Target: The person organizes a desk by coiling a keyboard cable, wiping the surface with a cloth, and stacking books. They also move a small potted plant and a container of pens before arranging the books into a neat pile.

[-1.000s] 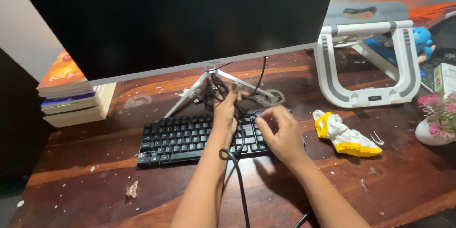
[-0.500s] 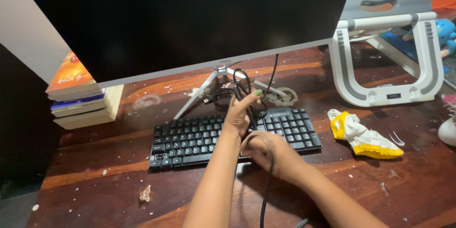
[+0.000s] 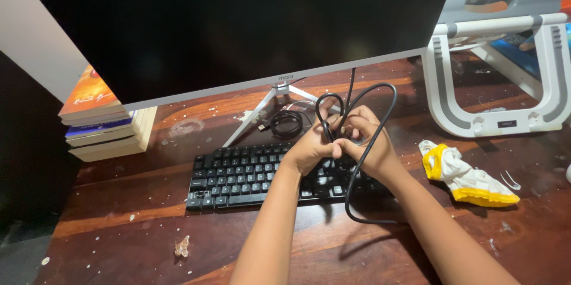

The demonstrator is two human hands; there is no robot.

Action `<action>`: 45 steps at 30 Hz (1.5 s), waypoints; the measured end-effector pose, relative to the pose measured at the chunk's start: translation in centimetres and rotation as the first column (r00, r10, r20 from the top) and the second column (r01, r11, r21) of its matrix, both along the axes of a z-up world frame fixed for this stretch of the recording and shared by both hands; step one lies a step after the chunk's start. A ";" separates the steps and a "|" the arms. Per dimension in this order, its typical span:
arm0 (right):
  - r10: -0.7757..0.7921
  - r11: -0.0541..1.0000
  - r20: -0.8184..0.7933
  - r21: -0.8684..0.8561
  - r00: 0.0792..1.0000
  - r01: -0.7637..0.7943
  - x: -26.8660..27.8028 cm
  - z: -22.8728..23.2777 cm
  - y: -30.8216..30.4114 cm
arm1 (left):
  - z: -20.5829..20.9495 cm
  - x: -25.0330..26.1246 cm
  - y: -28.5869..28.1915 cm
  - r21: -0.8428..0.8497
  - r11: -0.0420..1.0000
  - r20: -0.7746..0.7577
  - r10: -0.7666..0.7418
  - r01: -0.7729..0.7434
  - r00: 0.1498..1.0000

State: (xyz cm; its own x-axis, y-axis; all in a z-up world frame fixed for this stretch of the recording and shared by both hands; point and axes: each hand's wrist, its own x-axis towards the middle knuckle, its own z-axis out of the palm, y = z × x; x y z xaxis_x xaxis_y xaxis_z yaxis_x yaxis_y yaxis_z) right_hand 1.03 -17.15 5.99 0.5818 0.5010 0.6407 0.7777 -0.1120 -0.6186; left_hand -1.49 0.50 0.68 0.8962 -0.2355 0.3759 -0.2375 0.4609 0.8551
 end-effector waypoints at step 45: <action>-0.271 0.901 0.090 -0.327 0.958 0.285 -0.9 0.0 -1.5 | 0.0 0.4 0.2 -0.278 0.824 -0.257 0.431 -0.494 0.865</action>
